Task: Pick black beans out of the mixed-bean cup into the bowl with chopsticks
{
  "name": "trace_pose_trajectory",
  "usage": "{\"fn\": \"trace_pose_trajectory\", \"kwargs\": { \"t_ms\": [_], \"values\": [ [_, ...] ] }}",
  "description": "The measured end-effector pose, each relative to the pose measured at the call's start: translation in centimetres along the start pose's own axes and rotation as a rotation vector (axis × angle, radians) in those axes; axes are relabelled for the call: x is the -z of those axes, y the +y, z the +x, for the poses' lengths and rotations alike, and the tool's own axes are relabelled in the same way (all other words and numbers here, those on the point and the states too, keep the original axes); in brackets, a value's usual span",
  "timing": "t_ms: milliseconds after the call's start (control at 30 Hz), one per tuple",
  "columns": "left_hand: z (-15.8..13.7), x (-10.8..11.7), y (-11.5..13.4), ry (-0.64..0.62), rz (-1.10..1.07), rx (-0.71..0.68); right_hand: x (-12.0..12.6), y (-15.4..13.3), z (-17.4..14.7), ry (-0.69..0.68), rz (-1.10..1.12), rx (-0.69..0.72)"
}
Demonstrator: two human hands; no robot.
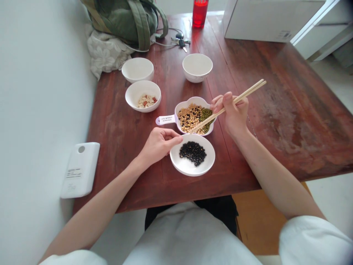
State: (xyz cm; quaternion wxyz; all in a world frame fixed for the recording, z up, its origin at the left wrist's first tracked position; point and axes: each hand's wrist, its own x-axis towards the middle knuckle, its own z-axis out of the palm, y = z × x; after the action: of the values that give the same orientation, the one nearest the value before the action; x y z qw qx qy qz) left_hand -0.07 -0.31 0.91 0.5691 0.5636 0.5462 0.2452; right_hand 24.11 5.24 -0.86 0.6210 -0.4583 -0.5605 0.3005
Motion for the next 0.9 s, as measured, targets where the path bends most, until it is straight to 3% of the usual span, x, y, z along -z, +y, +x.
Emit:
{"fn": "trace_pose_trajectory", "kwargs": {
  "t_ms": [900],
  "values": [
    [0.07,0.00,-0.37,-0.033,-0.003,-0.026,-0.21,0.54,-0.34,0.032,-0.092,-0.013]
  ]
}}
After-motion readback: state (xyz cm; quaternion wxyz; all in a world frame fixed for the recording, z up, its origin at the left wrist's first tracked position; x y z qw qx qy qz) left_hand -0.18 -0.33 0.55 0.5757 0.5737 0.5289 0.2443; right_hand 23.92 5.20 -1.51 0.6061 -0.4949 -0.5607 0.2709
